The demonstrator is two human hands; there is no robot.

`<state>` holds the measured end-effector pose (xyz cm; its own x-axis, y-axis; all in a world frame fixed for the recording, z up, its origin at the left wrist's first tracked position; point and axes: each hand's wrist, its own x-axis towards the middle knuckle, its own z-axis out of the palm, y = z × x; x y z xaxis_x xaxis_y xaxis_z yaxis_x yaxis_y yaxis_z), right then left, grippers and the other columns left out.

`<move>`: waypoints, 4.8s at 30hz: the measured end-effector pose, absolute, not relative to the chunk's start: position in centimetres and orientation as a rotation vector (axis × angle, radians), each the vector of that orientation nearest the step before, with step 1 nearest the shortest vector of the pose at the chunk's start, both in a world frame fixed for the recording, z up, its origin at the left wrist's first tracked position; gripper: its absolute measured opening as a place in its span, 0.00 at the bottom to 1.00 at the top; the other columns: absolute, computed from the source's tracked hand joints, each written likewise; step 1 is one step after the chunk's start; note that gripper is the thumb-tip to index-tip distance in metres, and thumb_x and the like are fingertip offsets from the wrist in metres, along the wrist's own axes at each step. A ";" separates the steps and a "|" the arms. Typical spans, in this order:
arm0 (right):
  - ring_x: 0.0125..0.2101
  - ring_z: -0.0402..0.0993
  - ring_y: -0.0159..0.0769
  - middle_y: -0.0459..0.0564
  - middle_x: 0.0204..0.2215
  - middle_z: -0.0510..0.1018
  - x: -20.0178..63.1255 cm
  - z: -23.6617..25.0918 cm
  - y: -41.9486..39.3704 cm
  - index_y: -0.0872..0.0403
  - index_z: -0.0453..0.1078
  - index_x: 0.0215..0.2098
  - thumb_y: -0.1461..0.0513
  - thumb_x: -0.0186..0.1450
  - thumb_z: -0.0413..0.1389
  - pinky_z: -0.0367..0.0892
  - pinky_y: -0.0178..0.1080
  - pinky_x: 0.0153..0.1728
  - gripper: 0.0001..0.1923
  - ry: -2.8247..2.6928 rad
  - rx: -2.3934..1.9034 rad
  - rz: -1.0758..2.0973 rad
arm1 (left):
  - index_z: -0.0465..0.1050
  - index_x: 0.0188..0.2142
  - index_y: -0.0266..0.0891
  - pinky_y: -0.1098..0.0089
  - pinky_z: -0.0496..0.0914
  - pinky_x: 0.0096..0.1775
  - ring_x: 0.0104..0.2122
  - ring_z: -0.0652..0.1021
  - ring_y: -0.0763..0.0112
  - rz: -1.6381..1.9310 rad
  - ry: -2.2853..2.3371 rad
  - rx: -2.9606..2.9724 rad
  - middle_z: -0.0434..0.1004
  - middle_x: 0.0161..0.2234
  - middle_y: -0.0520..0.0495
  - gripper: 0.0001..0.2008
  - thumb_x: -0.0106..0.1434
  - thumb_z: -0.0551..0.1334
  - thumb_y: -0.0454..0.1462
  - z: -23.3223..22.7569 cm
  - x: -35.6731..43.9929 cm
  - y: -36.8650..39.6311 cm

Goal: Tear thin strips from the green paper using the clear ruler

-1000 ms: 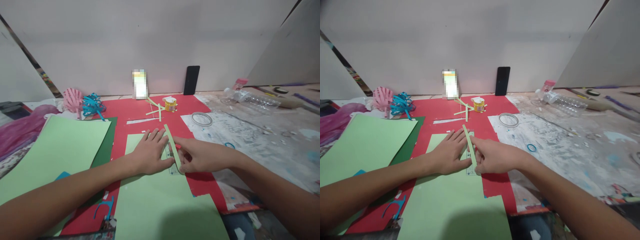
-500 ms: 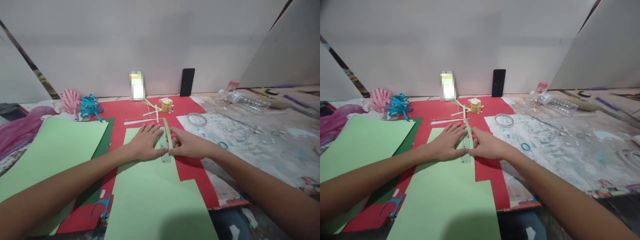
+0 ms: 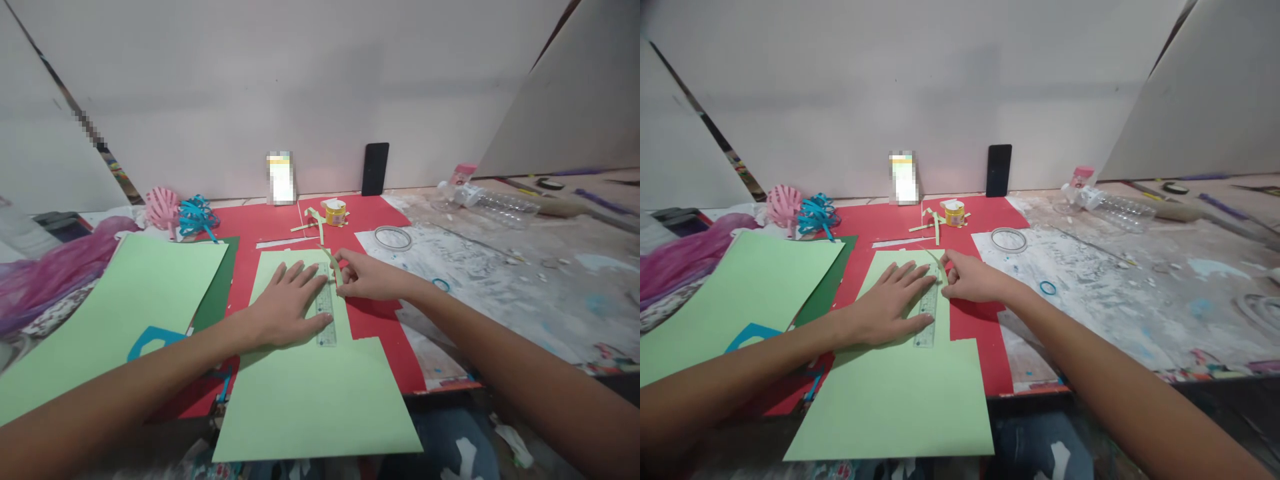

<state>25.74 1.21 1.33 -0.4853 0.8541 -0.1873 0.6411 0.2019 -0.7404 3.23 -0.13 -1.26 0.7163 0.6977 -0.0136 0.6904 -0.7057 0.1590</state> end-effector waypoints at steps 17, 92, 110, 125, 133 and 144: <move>0.25 0.66 0.32 0.41 0.26 0.72 25.9 2.3 0.7 0.51 0.57 0.42 0.61 0.56 0.59 0.60 0.33 0.25 0.19 -2.236 -1.424 1.266 | 0.54 0.65 0.43 0.43 0.45 0.63 0.66 0.50 0.44 0.124 1.184 2.731 0.47 0.68 0.41 0.37 0.64 0.48 0.60 -1.6 4.3 -2.6; 0.23 0.61 0.29 0.41 0.23 0.65 25.0 3.2 -0.5 0.53 0.61 0.31 0.66 0.54 0.55 0.57 0.32 0.24 0.08 -2.492 -1.342 1.287 | 0.59 0.61 0.42 0.41 0.48 0.61 0.63 0.56 0.42 0.213 1.160 2.792 0.56 0.64 0.37 0.33 0.63 0.54 0.57 -1.6 4.1 -2.4; 0.24 0.64 0.30 0.41 0.23 0.69 25.4 2.7 0.2 0.53 0.65 0.33 0.64 0.56 0.56 0.58 0.32 0.25 0.07 -2.466 -1.302 1.408 | 0.74 0.44 0.43 0.60 0.66 0.45 0.39 0.72 0.60 0.213 0.466 2.936 0.73 0.41 0.43 0.13 0.65 0.59 0.46 0.8 2.8 -2.2; 0.24 0.65 0.29 0.41 0.24 0.71 25.6 2.2 0.4 0.53 0.68 0.36 0.64 0.56 0.56 0.60 0.32 0.25 0.08 -2.442 -1.303 1.403 | 0.74 0.34 0.41 0.68 0.69 0.31 0.30 0.73 0.64 0.311 0.792 2.695 0.72 0.31 0.46 0.07 0.60 0.60 0.41 0.2 4.1 -5.8; 0.24 0.66 0.30 0.42 0.22 0.71 25.5 2.7 0.3 0.55 0.71 0.32 0.61 0.56 0.58 0.60 0.32 0.25 0.06 -2.468 -1.286 1.465 | 0.73 0.36 0.38 0.65 0.67 0.31 0.29 0.71 0.66 0.614 0.599 2.827 0.73 0.32 0.44 0.08 0.64 0.54 0.34 -0.8 3.8 -5.9; 0.25 0.67 0.31 0.45 0.23 0.76 25.3 2.8 0.2 0.56 0.77 0.30 0.63 0.55 0.58 0.57 0.31 0.23 0.07 -2.587 -1.335 1.330 | 0.77 0.34 0.41 0.65 0.70 0.33 0.31 0.74 0.64 0.421 0.767 2.660 0.73 0.32 0.46 0.08 0.61 0.58 0.37 -0.6 4.0 -5.9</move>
